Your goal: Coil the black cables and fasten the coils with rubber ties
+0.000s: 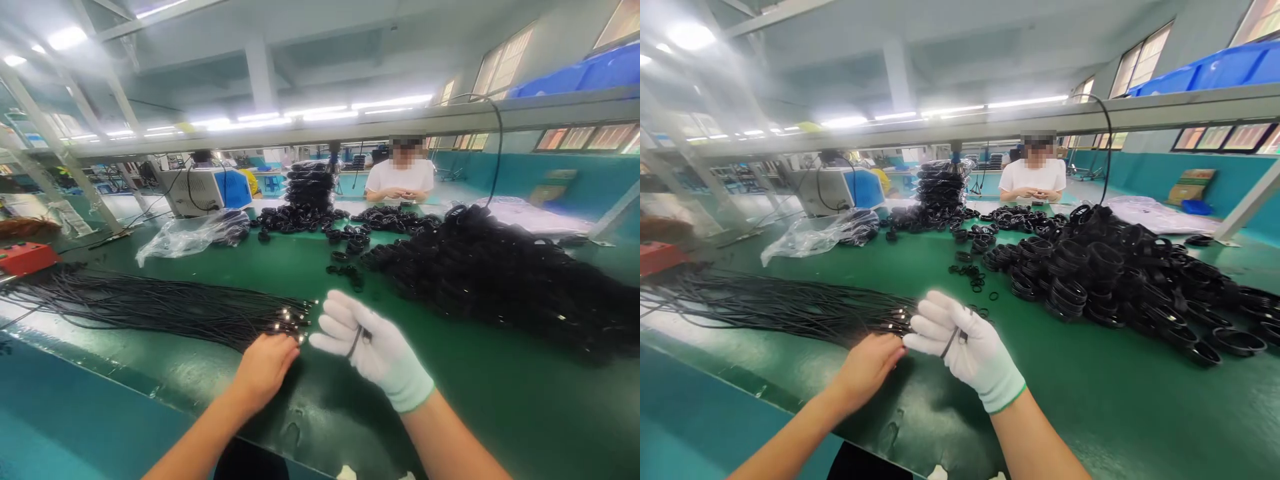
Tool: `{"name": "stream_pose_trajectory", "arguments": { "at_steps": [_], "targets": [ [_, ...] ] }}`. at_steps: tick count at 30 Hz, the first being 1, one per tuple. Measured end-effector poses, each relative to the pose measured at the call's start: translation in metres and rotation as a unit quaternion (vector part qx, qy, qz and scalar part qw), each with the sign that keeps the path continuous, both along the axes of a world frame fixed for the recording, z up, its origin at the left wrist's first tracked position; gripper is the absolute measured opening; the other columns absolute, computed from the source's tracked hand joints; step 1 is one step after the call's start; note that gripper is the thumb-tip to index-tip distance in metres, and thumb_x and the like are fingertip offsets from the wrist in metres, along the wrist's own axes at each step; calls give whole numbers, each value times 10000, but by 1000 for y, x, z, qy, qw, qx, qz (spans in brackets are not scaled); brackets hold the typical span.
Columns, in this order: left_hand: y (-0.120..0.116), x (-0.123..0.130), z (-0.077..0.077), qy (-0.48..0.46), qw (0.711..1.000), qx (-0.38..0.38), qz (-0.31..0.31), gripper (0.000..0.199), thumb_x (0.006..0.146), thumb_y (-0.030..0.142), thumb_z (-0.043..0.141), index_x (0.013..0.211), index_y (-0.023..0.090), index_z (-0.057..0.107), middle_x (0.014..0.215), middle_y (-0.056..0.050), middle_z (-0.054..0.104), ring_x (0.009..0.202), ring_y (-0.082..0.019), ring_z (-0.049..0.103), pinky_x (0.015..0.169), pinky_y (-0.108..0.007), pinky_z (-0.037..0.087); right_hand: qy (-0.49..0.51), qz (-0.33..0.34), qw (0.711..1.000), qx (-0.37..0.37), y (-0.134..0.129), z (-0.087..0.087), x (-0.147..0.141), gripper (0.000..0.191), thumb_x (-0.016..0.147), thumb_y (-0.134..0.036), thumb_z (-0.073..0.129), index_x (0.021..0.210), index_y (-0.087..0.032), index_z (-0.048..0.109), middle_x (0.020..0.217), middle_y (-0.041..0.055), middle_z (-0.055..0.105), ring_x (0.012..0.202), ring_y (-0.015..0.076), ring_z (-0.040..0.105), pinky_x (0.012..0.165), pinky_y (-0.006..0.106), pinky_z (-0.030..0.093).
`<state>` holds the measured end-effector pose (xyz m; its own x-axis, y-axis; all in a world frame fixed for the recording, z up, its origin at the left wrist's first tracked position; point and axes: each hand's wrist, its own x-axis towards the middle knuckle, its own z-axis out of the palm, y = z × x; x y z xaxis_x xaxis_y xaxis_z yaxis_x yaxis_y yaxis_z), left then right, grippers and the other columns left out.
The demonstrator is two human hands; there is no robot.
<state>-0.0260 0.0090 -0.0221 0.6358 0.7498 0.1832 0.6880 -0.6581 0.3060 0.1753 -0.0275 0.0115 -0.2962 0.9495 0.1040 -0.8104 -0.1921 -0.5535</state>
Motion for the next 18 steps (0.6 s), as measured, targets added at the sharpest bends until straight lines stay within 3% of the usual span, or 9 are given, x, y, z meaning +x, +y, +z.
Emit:
{"name": "stream_pose_trajectory", "arguments": {
  "at_steps": [3, 5, 8, 11, 13, 15, 18],
  "targets": [
    [-41, 6, 9, 54, 994, 79, -57, 231, 867, 146, 398, 703, 177, 557, 693, -19, 596, 623, -166, 520, 618, -299, 345, -44, -48, 998, -17, 5, -9, 0, 274, 832, -327, 611, 1052, -165, 593, 972, 76, 659, 884, 189, 628, 903, 463, 447],
    [-54, 10, 27, 32, 988, 117, -93, 240, 875, 156, 409, 685, 179, 554, 661, -11, 585, 581, -152, 493, 591, -295, 325, -77, 6, 997, -12, 2, -20, -6, 309, 812, -294, 639, 1067, -125, 588, 987, 121, 665, 860, 201, 646, 861, 441, 469],
    [-41, 12, 61, -25, 990, 111, -85, 171, 862, 275, 533, 739, 193, 618, 702, -3, 617, 645, -147, 520, 640, -286, 345, -79, 167, 983, 19, -8, -32, -19, 364, 788, -280, 664, 1070, -65, 578, 953, 172, 669, 802, 224, 670, 803, 450, 489],
    [-13, 10, 79, -89, 992, -29, -83, 118, 758, 311, 678, 738, 198, 653, 734, 16, 642, 709, -134, 554, 679, -247, 390, -40, 264, 963, 18, -19, -33, -30, 448, 747, -333, 699, 1064, -45, 569, 886, 169, 680, 785, 251, 680, 773, 484, 495],
    [1, 11, 77, -150, 972, -156, -95, 118, 731, 280, 695, 727, 170, 652, 726, 13, 647, 693, -124, 569, 640, -216, 417, -14, 294, 956, 2, -23, -31, -34, 495, 725, -353, 717, 1084, -52, 558, 872, 153, 689, 790, 260, 684, 757, 491, 498],
    [9, 11, 63, -191, 944, -247, -102, 134, 772, 271, 639, 750, 138, 648, 729, -4, 652, 679, -124, 579, 605, -203, 433, 11, 307, 952, 1, -24, -28, -36, 519, 719, -356, 722, 1117, -73, 548, 911, 141, 691, 824, 270, 685, 776, 510, 489],
    [16, 6, 36, -158, 960, -222, -71, 245, 872, 246, 452, 766, 122, 635, 735, -21, 649, 679, -131, 574, 598, -217, 439, 39, 259, 965, 33, -23, -23, -33, 541, 728, -352, 723, 1179, -127, 526, 966, 91, 673, 901, 271, 672, 851, 540, 451]
  ]
}}
